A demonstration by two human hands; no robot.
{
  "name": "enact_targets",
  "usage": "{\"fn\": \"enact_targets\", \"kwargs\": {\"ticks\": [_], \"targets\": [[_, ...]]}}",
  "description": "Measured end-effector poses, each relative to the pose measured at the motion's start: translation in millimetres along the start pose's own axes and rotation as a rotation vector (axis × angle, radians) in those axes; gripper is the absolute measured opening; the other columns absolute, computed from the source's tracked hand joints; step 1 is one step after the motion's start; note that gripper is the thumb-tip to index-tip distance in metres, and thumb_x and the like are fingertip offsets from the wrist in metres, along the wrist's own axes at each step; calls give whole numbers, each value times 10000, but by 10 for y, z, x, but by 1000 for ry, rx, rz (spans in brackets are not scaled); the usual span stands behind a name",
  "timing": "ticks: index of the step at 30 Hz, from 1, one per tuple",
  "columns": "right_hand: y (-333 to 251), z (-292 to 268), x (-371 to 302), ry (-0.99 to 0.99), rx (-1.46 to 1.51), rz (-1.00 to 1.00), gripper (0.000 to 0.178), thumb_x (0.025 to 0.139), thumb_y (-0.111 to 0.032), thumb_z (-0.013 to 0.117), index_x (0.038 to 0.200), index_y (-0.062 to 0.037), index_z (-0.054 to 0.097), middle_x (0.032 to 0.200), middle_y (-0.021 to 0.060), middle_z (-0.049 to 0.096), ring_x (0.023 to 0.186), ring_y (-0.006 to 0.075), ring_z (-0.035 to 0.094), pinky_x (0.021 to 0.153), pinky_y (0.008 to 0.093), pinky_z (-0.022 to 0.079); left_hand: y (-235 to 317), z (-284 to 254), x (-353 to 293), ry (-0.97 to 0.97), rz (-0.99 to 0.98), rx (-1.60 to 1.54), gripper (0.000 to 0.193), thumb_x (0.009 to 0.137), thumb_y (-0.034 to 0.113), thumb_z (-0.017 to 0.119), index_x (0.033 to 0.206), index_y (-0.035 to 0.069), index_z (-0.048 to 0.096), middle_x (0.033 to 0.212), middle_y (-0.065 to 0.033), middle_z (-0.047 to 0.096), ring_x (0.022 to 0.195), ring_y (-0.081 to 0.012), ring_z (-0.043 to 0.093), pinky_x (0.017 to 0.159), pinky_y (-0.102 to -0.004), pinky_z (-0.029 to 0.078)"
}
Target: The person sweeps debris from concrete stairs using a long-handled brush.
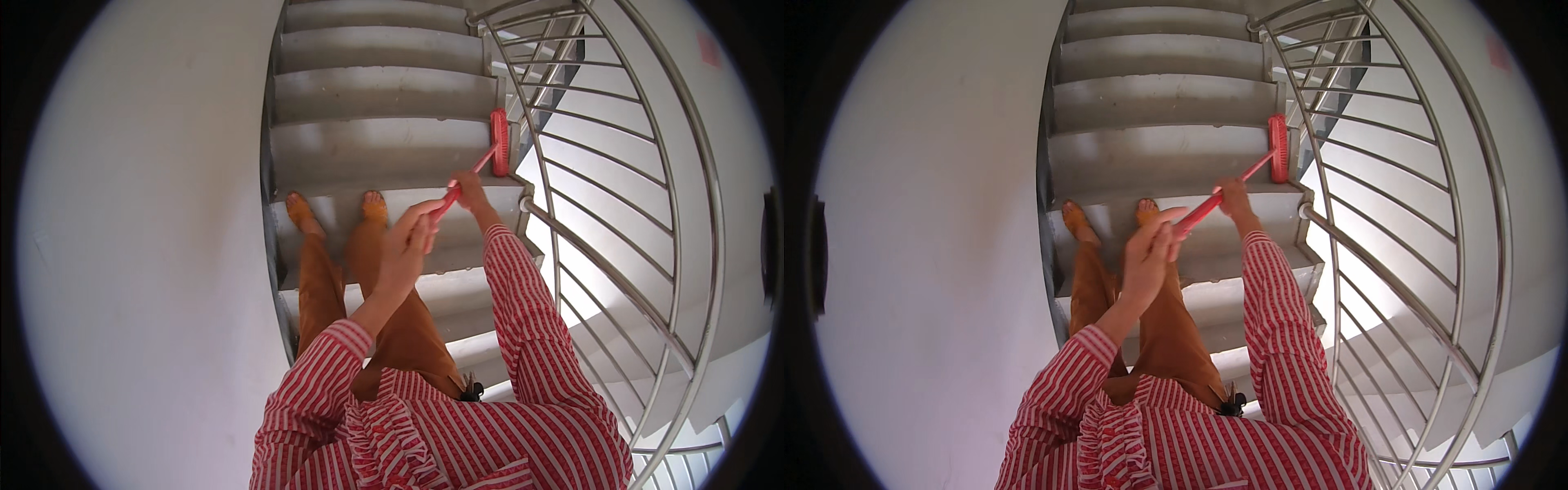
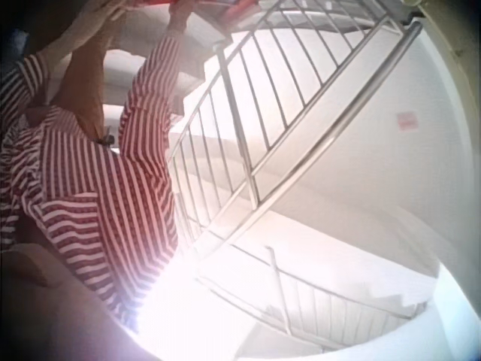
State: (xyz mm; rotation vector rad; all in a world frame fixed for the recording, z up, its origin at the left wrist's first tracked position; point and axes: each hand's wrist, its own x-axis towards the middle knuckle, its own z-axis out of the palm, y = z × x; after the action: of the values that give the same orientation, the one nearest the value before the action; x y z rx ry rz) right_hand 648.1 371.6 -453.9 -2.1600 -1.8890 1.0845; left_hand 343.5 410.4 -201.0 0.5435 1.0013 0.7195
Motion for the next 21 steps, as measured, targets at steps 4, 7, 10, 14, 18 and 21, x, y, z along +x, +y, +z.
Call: {"fn": "enact_targets", "kwargs": {"ticks": [4,7,10,14,18,21], "targets": [[-1153,518,-6,96,277,-272,131,805,-79,748,901,-91,660,925,132,656,969,364,617,884,477,473,757,-563,-387,196,-60,152,300,1100,184,502,1309,36,658,938,18,638,706,-48,472,666,-217,414],[-2371,739,-1,45,424,-350,195,795,-146,772,871,-89,601,925,135,625,988,376,585,920,487,449,1391,-916,-890,303,50,384,244,1059,112,495,1209,16,662,845,2,600,673,-88,488,688,-284,453],[-3401,821,12,126,648,-456,232,749,-115,796,802,-93,571,878,133,602,969,384,569,912,484,450,1853,-1014,-1375,306,268,671,204,1018,40,489,1108,-4,667,753,-14,562,639,-127,505,709,-350,493],[-4087,874,-110,42,816,-464,261,831,-103,779,768,-58,529,852,128,579,934,370,563,858,461,470,2086,-758,-1786,119,498,920,195,963,-56,480,974,-31,673,629,-35,512,595,-180,527,737,-438,545],[-4114,607,-192,-3,791,-519,296,838,-108,786,778,-51,501,835,114,564,911,349,568,817,447,463,2067,-490,-1803,-103,594,937,164,817,-58,631,940,23,703,660,-59,604,582,-227,594,679,-445,577],[-4043,170,-323,-1,730,-549,313,830,-120,799,791,-53,495,834,108,560,905,350,577,792,454,465,2073,-430,-1970,-45,693,780,241,743,-30,672,954,40,765,670,-55,618,590,-225,605,646,-401,572]]}}
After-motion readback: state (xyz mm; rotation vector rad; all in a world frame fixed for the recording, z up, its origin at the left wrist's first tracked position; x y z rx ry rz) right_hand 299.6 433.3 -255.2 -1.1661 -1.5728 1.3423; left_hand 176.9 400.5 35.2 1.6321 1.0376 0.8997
